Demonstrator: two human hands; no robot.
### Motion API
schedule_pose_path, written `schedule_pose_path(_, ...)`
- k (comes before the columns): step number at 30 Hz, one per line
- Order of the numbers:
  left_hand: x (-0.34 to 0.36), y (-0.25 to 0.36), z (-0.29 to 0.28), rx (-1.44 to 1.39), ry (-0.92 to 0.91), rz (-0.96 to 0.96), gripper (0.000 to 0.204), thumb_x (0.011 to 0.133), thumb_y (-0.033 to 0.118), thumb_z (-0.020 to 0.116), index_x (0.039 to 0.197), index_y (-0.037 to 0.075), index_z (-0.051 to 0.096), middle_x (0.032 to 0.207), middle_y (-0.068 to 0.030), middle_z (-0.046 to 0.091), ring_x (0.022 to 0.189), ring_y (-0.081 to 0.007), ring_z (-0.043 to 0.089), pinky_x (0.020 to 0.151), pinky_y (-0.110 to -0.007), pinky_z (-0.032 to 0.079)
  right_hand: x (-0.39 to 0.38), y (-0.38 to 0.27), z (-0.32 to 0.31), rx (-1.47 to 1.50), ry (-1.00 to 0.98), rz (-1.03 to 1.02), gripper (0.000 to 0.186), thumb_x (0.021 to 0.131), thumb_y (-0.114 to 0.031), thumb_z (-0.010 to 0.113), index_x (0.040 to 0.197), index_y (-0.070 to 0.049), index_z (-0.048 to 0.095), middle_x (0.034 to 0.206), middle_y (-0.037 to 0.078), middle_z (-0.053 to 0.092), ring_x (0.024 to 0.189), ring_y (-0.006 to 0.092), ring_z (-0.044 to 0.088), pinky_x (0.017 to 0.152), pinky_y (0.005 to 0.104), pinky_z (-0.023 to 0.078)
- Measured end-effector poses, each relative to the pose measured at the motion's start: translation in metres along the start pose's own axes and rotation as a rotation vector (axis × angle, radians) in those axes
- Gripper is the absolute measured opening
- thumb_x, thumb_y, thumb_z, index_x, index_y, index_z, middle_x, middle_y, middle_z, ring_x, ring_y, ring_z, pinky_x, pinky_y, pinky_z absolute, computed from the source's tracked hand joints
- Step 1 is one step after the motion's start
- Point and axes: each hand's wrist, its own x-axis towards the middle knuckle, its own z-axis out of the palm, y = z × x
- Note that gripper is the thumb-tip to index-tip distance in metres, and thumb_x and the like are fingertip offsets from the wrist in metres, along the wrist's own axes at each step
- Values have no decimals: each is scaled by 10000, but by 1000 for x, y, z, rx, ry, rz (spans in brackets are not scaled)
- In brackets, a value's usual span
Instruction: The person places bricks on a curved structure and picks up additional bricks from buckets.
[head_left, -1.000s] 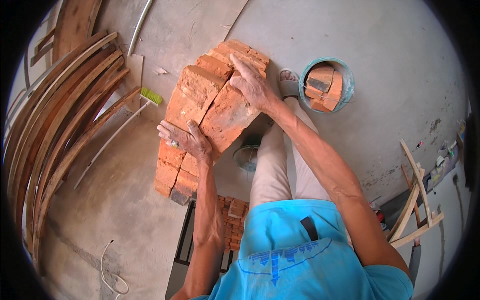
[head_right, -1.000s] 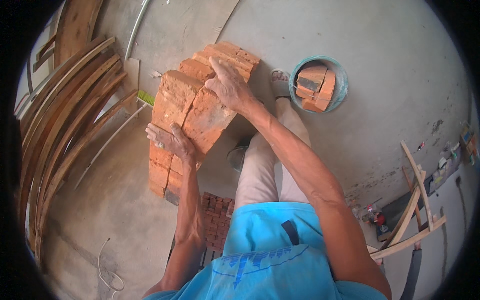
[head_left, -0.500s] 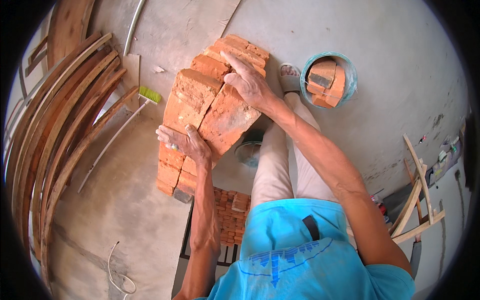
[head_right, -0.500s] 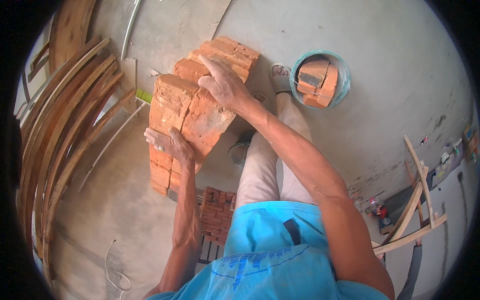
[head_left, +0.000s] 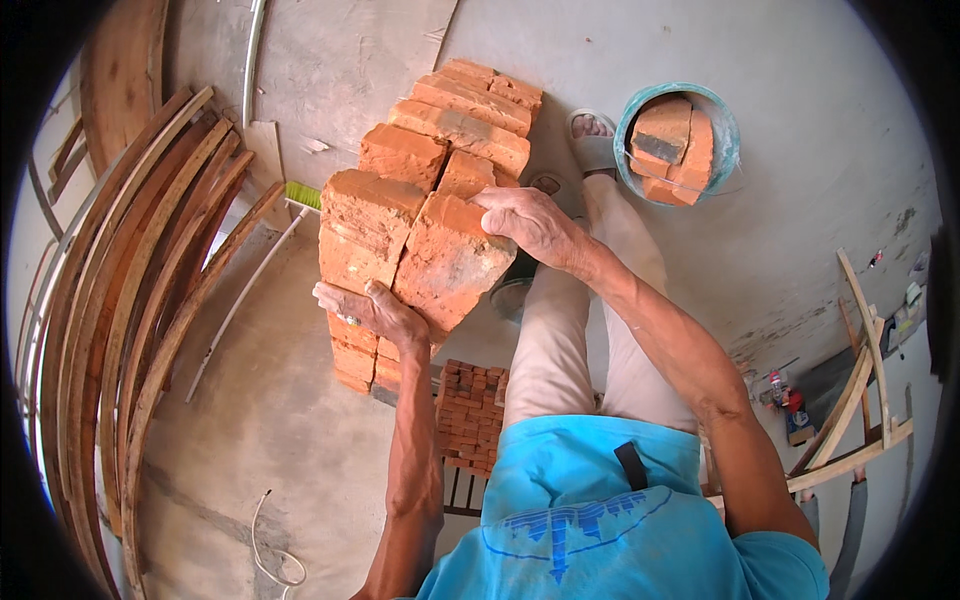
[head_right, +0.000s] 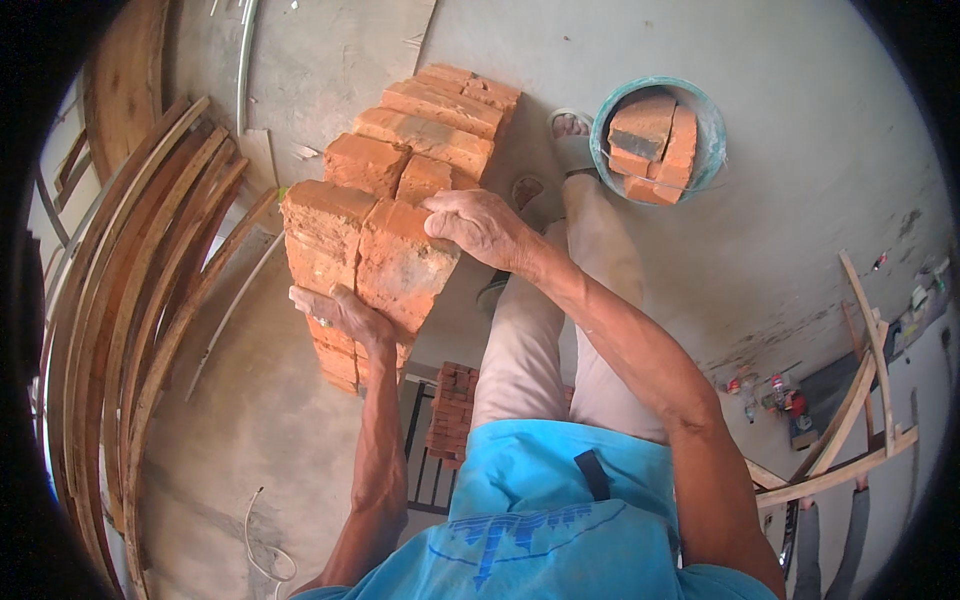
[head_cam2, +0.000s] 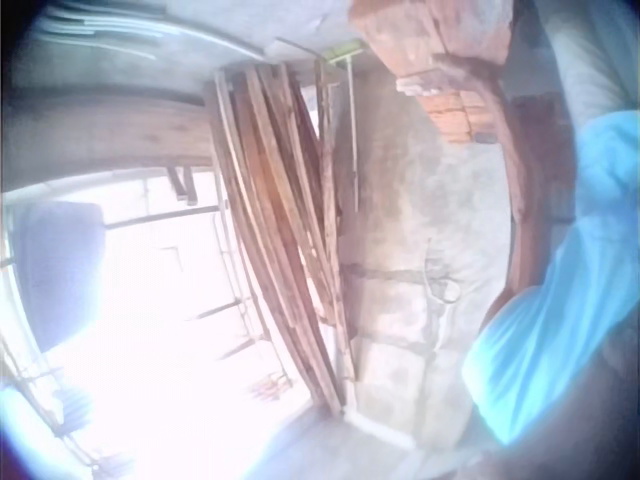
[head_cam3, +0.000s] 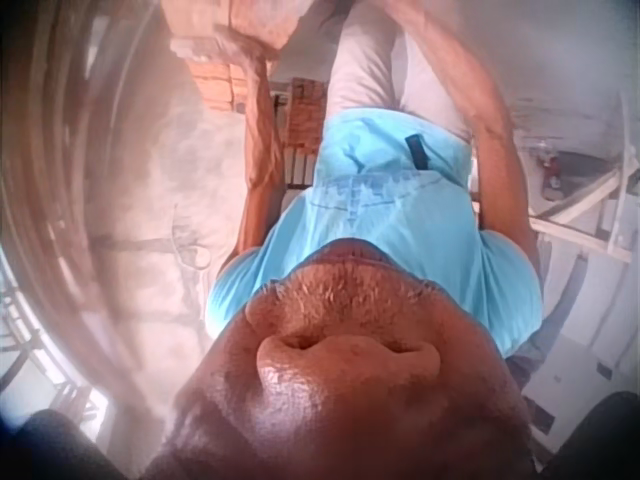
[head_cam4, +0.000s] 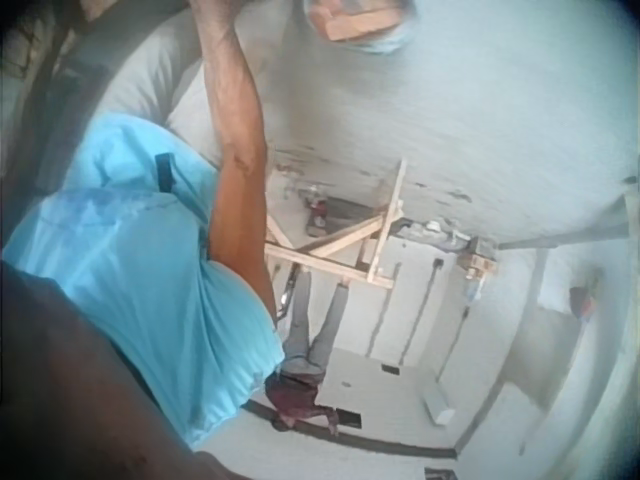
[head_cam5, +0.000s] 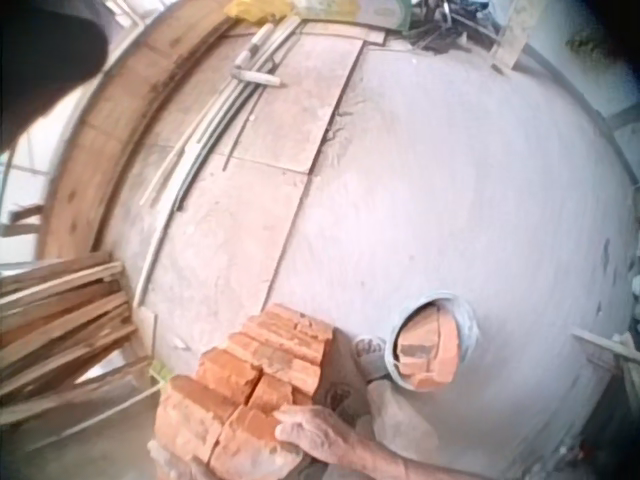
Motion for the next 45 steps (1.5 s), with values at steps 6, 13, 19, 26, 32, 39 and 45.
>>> schedule_pose_path(6, -2, 5, -1, 24, 5, 31, 921, 1027, 638, 346, 1609, -15, 58, 1678, -253, 15, 1558, -388, -44, 1249, -510, -2, -2, 3, -3, 3, 39, -67, 369, 935, -357, 547, 990, -30, 710, 1015, 180, 690, 953, 367, 652, 856, 409, 506)
schedule_pose_path(13, -4, 14, -4, 15, -11, -22, 938, 1020, 670, 315, 1611, -5, 42, 1680, -240, 0, 1561, -371, -50, 1254, -506, -7, -50, 67, -121, -627, 856, 242, 242, 820, -165, 627, 1004, -49, 735, 1043, 157, 710, 977, 367, 664, 883, 470, 525)
schedule_pose_path(19, -5, 17, -2, 13, -5, -27, 962, 1006, 700, 312, 1612, 0, 52, 1678, -242, 9, 1558, -378, -42, 1255, -523, 7, -105, 145, -227, -855, 644, 862, 495, 828, -299, 646, 1246, -33, 625, 1139, 244, 696, 1117, 410, 652, 946, 488, 518)
schedule_pose_path(26, -4, 18, -1, 4, -3, -31, 959, 1005, 700, 311, 1613, 4, 53, 1675, -251, 14, 1557, -388, -30, 1254, -527, 17, -96, 115, -210, -881, 551, 1005, 486, 835, -324, 628, 1186, 12, 628, 1164, 250, 697, 1070, 390, 682, 931, 508, 519)
schedule_pose_path(32, -4, 12, -3, 24, -1, -12, 956, 1007, 691, 312, 1611, -1, 49, 1672, -257, 10, 1556, -391, -39, 1252, -528, 21, -132, 88, -232, -886, -78, 586, 196, 854, -231, 640, 881, -38, 659, 899, 160, 708, 857, 353, 694, 759, 506, 541)
schedule_pose_path(39, 0, 7, 0, 12, -19, 4, 934, 1014, 662, 304, 1609, -6, 35, 1669, -263, -6, 1555, -392, -53, 1249, -527, 6, -107, 107, -268, -1330, 92, 160, 86, 898, -137, 639, 860, -61, 652, 815, 136, 669, 798, 355, 666, 724, 473, 551)
schedule_pose_path(45, 0, 9, -1, 23, -15, 6, 915, 1037, 624, 305, 1599, -42, 26, 1671, -259, 6, 1557, -375, -16, 1249, -501, 15, -52, 106, -260, -1371, 655, 414, 259, 901, -248, 671, 1111, -99, 648, 1136, 156, 627, 1075, 354, 621, 872, 494, 531)
